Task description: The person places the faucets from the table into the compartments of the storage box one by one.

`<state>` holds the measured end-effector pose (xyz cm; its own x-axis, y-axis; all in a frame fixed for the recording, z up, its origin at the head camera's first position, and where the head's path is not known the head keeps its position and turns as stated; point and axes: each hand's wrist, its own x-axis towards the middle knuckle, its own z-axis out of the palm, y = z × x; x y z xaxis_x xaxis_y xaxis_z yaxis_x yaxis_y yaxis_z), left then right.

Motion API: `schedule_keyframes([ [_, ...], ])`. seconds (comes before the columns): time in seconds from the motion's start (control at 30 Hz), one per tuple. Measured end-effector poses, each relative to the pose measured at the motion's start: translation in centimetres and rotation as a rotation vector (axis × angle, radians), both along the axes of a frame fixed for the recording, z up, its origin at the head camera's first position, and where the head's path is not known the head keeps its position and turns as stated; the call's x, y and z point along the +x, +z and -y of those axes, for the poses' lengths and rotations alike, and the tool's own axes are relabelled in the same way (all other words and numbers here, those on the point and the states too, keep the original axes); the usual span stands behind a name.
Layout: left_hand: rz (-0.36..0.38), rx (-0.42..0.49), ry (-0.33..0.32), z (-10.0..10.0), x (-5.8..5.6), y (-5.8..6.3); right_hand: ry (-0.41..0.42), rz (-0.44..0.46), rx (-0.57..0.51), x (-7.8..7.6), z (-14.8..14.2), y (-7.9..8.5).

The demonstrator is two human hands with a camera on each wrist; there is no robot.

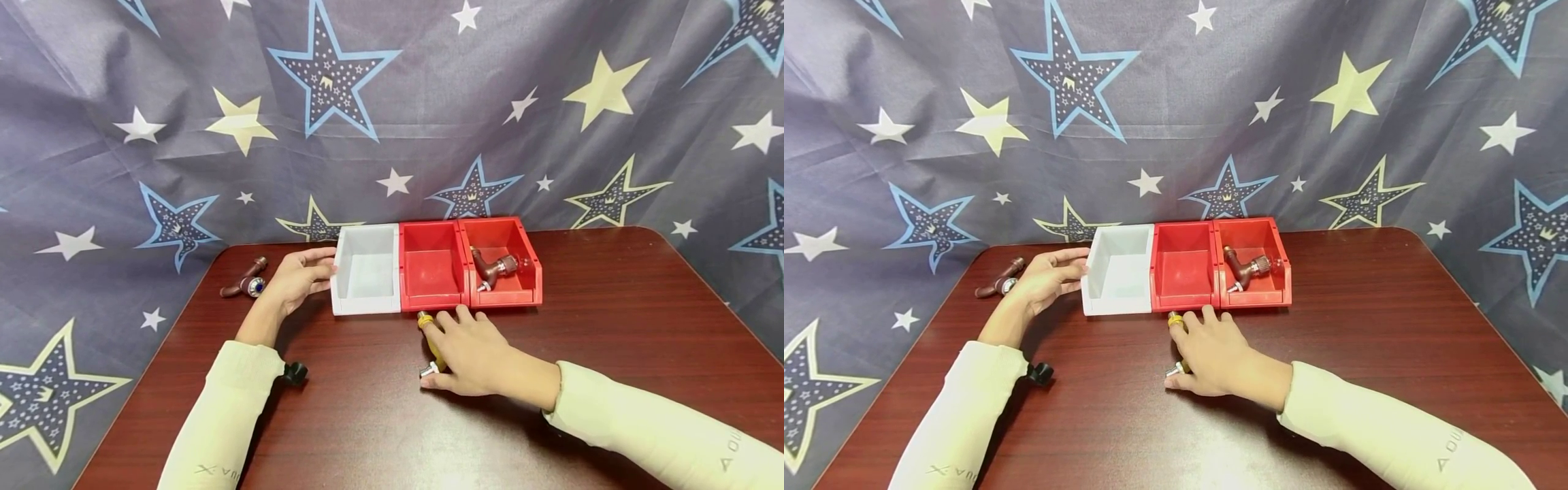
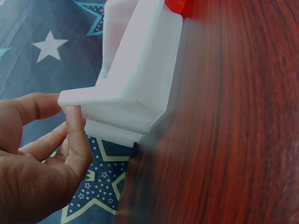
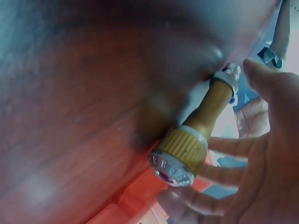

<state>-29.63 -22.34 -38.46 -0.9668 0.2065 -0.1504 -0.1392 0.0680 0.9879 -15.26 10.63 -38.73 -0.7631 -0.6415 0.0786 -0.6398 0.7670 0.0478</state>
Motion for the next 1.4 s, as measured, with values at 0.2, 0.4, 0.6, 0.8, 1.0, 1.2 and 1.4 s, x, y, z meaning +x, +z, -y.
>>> schedule_keyframes([
  [0.2, 0.005, -0.004, 0.001, 0.1, 0.0, 0.0, -0.055, -0.036, 0.005, 0.1, 0.5, -0.3],
  [0.4, 0.005, -0.005, 0.002, 0.0, 0.0, 0.0, -0.087, -0.024, 0.016, 0.1, 1.1, -0.3],
  [0.6, 0.006, -0.003, 0.000, -0.1, 0.0, 0.1, -0.119, -0.024, 0.054, 0.1, 1.6, -0.4],
  [0.8, 0.003, -0.002, 0.001, -0.1, 0.1, 0.2, -0.144, 0.007, 0.071, 0.3, 2.0, -0.2],
  [1.0, 0.004, -0.003, 0.001, -0.1, 0.1, 0.1, -0.150, 0.031, 0.054, 0.5, 2.1, -0.1],
  [1.2, 0.006, -0.002, 0.001, -0.1, 0.0, 0.1, -0.149, 0.048, -0.020, 0.4, 1.6, 0.0],
  [1.4, 0.004, -0.002, 0.003, 0.0, 0.0, 0.0, -0.122, 0.063, -0.052, 0.3, 0.9, 0.2],
])
